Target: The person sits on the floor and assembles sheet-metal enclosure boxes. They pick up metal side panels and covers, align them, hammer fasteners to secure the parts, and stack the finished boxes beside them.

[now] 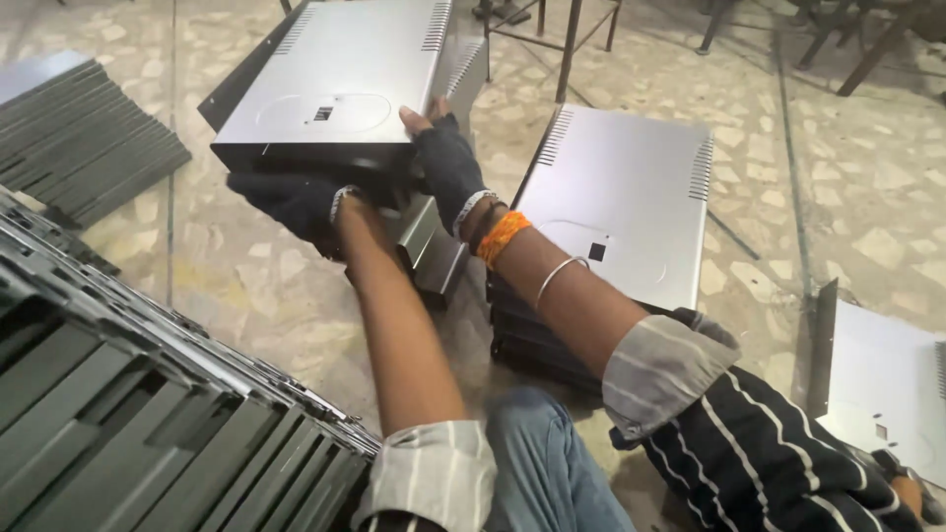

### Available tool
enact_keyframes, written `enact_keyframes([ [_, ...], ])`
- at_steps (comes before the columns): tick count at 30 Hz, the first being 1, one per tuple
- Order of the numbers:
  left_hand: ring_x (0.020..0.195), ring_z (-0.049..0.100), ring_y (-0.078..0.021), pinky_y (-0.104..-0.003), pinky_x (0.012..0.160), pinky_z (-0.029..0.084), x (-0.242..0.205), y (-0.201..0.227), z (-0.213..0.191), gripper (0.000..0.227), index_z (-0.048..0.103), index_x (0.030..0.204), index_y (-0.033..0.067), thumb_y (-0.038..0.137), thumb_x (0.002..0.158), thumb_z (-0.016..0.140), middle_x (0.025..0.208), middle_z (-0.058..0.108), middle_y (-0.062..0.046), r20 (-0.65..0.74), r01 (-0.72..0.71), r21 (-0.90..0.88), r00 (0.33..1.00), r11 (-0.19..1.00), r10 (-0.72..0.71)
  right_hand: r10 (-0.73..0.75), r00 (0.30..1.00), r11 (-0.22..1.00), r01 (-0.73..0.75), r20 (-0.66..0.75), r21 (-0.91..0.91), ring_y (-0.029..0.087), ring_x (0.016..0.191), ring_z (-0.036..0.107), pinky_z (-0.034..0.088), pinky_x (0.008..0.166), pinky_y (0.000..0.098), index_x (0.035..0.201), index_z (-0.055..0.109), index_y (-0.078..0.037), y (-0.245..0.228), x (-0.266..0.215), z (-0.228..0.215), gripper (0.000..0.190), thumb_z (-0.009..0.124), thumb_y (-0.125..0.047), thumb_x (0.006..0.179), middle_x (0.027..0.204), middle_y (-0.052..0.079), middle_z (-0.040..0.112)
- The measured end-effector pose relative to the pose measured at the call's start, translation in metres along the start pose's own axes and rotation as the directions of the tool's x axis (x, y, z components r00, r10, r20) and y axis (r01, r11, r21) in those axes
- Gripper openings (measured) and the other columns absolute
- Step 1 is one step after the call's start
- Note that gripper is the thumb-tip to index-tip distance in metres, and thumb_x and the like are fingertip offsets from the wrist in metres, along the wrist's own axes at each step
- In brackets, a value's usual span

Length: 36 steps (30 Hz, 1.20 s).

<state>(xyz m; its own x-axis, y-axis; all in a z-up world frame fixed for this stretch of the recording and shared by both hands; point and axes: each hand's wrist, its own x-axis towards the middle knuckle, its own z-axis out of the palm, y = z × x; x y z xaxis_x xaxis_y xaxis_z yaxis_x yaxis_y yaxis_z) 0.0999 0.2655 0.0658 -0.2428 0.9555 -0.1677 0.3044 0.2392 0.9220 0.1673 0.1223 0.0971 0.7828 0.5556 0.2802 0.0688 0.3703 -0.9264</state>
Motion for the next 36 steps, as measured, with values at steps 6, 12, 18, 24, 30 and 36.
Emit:
enact_keyframes([
  [6, 0.128, 0.065, -0.032, -0.046, 0.102, 0.054, -0.026, -0.023, 0.021, 0.055, 0.048, 0.152, 0.0176, 0.055, 0.112, 0.043, 0.147, 0.06, -0.011, 0.092, -0.268, -0.385, 0.941, 0.883, 0.326, -0.095, 0.982, 0.966, 0.051, -0.165, -0.254, 0.033, 0.158, 0.024, 0.021, 0.125, 0.0374, 0.161, 0.021, 0.002, 0.017, 0.0, 0.005, 0.087, 0.051, -0.055, 0.103, 0.168, 0.024, 0.026],
  [12, 0.129, 0.064, -0.0334, -0.043, 0.102, 0.056, -0.049, 0.0, -0.018, 0.068, 0.039, 0.155, 0.0124, 0.056, 0.105, 0.051, 0.15, 0.056, -0.015, 0.063, -0.49, -0.44, 0.819, 0.752, 0.571, -0.099, 0.97, 0.926, 0.008, -0.22, -0.378, 0.035, 0.157, 0.017, 0.017, 0.124, 0.0386, 0.162, 0.022, -0.004, 0.0, -0.024, 0.043, 0.084, 0.047, -0.056, 0.1, 0.17, 0.023, 0.018],
  [18, 0.119, 0.067, -0.03, -0.041, 0.092, 0.057, -0.047, 0.034, -0.034, 0.076, 0.046, 0.148, 0.0093, 0.053, 0.088, 0.06, 0.137, 0.062, -0.015, 0.044, -0.422, -0.329, 0.887, 0.845, 0.46, -0.212, 0.977, 0.659, 0.153, 0.014, -0.737, 0.036, 0.158, 0.019, 0.022, 0.125, 0.039, 0.161, 0.018, 0.0, 0.018, -0.019, 0.019, 0.098, 0.066, -0.049, 0.092, 0.168, 0.026, 0.02],
  [24, 0.127, 0.06, -0.0353, -0.043, 0.102, 0.051, -0.11, 0.0, -0.065, 0.063, 0.053, 0.143, 0.0135, 0.054, 0.095, 0.058, 0.144, 0.057, -0.015, -0.165, -0.685, -0.139, 0.728, 0.715, 0.665, -0.044, 0.992, 0.777, -0.043, -0.121, -0.628, 0.036, 0.138, 0.054, 0.04, 0.116, 0.0387, 0.16, 0.023, -0.001, -0.038, -0.051, 0.026, 0.091, 0.062, -0.045, 0.09, 0.147, 0.027, 0.055],
  [30, 0.132, 0.052, -0.0365, -0.041, 0.106, 0.048, -0.086, -0.047, -0.006, 0.065, 0.046, 0.144, 0.0064, 0.049, 0.098, 0.062, 0.151, 0.046, -0.019, -0.214, -0.841, -0.099, 0.54, 0.532, 0.814, -0.418, 0.873, 0.193, 0.356, 0.251, -0.915, 0.027, 0.145, 0.055, 0.028, 0.138, 0.0484, 0.16, 0.046, -0.032, 0.074, -0.027, 0.046, 0.047, 0.055, -0.044, 0.115, 0.156, 0.002, 0.066],
  [36, 0.131, 0.055, -0.0339, -0.039, 0.108, 0.049, -0.028, -0.063, 0.03, 0.053, 0.047, 0.144, 0.0002, 0.037, 0.107, 0.055, 0.149, 0.05, -0.021, -0.134, -0.735, -0.501, 0.588, 0.458, 0.798, 0.13, 0.989, 0.969, -0.114, 0.063, -0.218, 0.036, 0.146, 0.044, 0.037, 0.119, 0.037, 0.158, 0.002, 0.006, -0.006, -0.027, 0.027, 0.115, 0.069, -0.057, 0.089, 0.155, 0.034, 0.038],
])
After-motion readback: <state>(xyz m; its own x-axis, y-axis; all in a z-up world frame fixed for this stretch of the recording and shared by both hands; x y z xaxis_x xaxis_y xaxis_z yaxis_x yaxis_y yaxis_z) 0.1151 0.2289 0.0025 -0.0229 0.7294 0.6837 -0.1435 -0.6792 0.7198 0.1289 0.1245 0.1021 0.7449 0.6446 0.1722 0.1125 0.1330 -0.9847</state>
